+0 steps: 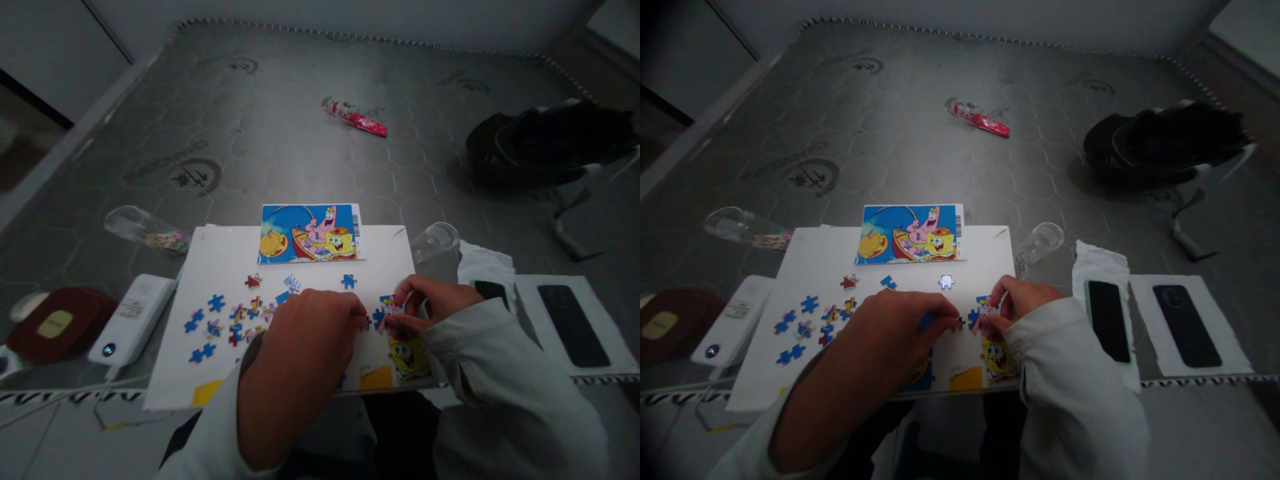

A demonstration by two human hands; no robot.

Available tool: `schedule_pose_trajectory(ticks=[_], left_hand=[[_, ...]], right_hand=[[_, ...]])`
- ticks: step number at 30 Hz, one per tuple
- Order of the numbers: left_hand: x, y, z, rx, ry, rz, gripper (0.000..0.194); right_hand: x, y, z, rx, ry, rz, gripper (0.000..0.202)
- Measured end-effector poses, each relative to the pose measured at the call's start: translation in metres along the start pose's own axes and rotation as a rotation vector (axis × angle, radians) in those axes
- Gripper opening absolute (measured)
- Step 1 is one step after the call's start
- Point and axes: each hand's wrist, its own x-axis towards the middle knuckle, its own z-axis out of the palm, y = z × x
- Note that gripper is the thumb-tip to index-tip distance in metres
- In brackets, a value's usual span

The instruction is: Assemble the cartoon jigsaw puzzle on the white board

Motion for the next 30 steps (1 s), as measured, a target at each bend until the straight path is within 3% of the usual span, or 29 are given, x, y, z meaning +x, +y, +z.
schedule_pose_trajectory(ticks=[4,16,30], left_hand=[[0.000,0.004,0.004,0.029,-0.018,-0.022,0.026],[0.001,0.010,0.001,0.006,-0.035,-0.024,0.025],[0.002,0.009,0.009,0.038,0.016,0.000,0.025]], right_hand=[[0.000,-0.002,-0.003,0.015,-0.049,0.026,0.020],[0.000,0.000,0.000,-0.012,-0.039,-0.002,0.019],[0.001,0.001,0.002,-0.040,-0.021,-0.003,0.018]])
